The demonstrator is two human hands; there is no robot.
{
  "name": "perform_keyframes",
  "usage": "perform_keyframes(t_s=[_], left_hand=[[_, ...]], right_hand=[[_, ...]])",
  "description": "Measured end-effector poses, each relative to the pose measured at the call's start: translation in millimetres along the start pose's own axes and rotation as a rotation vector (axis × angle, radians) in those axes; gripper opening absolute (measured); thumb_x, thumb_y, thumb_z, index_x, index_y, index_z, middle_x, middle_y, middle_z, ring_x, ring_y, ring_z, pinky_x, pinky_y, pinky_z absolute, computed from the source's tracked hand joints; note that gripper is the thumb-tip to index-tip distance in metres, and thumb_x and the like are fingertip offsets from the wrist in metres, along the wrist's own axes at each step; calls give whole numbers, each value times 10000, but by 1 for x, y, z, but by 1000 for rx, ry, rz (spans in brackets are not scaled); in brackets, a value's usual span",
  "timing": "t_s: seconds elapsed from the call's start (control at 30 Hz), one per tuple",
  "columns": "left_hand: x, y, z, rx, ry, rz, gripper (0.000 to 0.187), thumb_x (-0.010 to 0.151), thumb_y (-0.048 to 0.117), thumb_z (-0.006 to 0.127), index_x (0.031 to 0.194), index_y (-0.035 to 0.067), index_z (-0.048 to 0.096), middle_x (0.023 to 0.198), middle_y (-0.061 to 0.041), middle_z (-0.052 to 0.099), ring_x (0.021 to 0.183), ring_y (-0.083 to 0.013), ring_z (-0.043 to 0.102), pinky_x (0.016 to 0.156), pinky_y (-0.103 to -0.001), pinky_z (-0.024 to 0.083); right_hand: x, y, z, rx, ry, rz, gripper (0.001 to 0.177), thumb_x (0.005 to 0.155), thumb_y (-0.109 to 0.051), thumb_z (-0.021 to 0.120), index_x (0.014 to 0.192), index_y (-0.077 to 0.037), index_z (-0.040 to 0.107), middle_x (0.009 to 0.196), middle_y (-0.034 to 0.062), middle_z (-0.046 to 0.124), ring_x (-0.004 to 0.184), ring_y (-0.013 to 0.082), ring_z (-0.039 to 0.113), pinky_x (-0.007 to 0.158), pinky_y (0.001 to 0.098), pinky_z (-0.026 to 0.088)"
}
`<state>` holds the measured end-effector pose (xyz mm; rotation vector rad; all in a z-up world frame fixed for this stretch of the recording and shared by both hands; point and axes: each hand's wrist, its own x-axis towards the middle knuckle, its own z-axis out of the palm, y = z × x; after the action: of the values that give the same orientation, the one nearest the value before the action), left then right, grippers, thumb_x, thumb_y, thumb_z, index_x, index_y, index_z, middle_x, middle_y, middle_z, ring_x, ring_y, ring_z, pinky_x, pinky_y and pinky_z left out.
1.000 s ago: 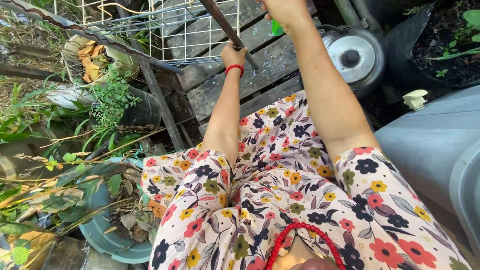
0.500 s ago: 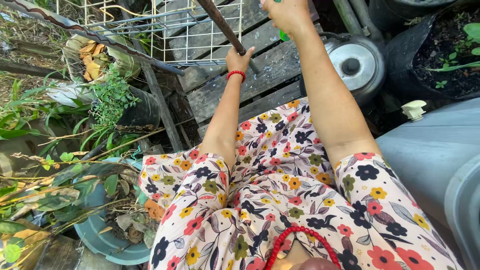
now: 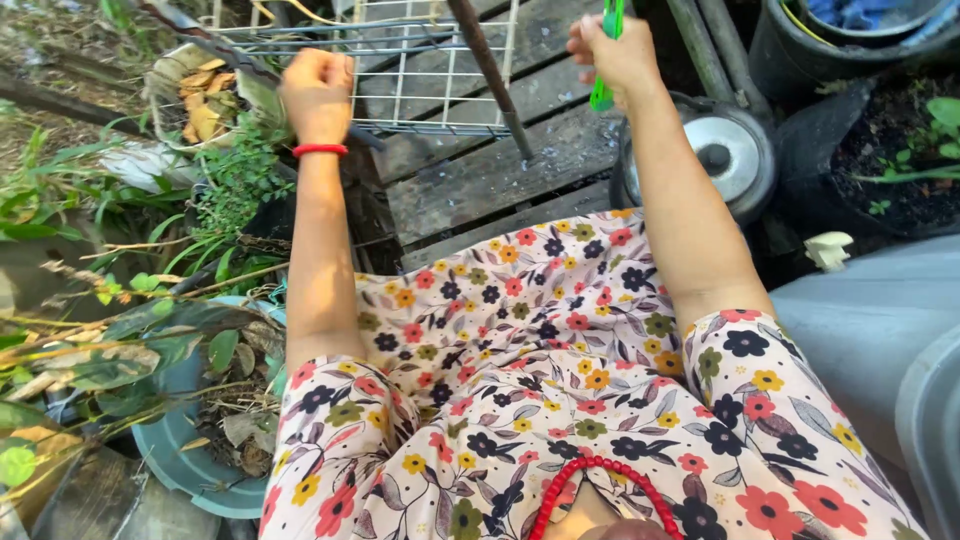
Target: Repairing a metal wire rack using garden shears and tape in an outdoor area.
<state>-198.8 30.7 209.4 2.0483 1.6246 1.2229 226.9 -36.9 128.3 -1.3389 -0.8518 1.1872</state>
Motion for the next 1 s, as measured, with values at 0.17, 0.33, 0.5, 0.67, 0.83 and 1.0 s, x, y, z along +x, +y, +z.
perform_keyframes(t_s=[0.17, 0.33, 0.5, 0.67, 0.83, 1.0], left_hand=[[6, -55, -27, -342, 294, -175, 102, 954, 123, 755, 991, 47, 697, 833, -23, 695, 710, -134, 650, 658, -283, 547], [6, -133, -19, -754, 331, -701, 406, 893, 122, 765, 1258, 57, 599, 1142, -73, 665, 939, -193, 651, 733, -334, 551], [34, -218, -20, -774, 446, -301, 984, 835, -67, 789, 1606, 81, 196, 1672, -185, 249, 1508, -291, 314, 1209, -416, 329], [31, -186, -30, -1043, 192, -362, 1049, 806, -131, 654, 1643, 132, 80, 1714, -187, 166, 1558, -312, 251, 1209, -425, 322], [29, -228, 1, -997, 139, -364, 1033, 821, -199, 634, 1648, 122, 106, 1704, -197, 214, 1559, -276, 254, 1218, -383, 301], [36, -234, 32, -771, 33, -330, 539, 997, 12, 711, 1482, 6, 477, 1365, -173, 584, 1193, -264, 582, 1072, -386, 477]], right_hand=[[-11, -7, 55, -5, -174, -10, 299, 1025, -332, 620, 1247, -152, 708, 1139, -25, 755, 937, 90, 705, 714, 282, 555], [-17, 1, 100, 128, -261, -179, 410, 1050, -342, 603, 1400, -131, 638, 1216, -37, 730, 1096, 61, 674, 821, 220, 489], [4, 26, 119, 99, -217, -398, 438, 1094, -300, 630, 1450, -51, 568, 1121, -58, 677, 1038, 46, 616, 911, 214, 517], [-12, 15, 119, 94, -223, -423, 493, 1076, -343, 617, 1454, -35, 548, 1051, -31, 673, 973, 69, 626, 870, 247, 520], [7, 33, 84, 84, -243, -471, 474, 1097, -336, 624, 1450, -28, 549, 1138, 4, 700, 1035, 96, 655, 921, 258, 527], [15, 13, 52, 176, -95, -429, 511, 1073, -397, 644, 1432, -46, 551, 1097, -10, 653, 991, 134, 663, 896, 308, 550]])
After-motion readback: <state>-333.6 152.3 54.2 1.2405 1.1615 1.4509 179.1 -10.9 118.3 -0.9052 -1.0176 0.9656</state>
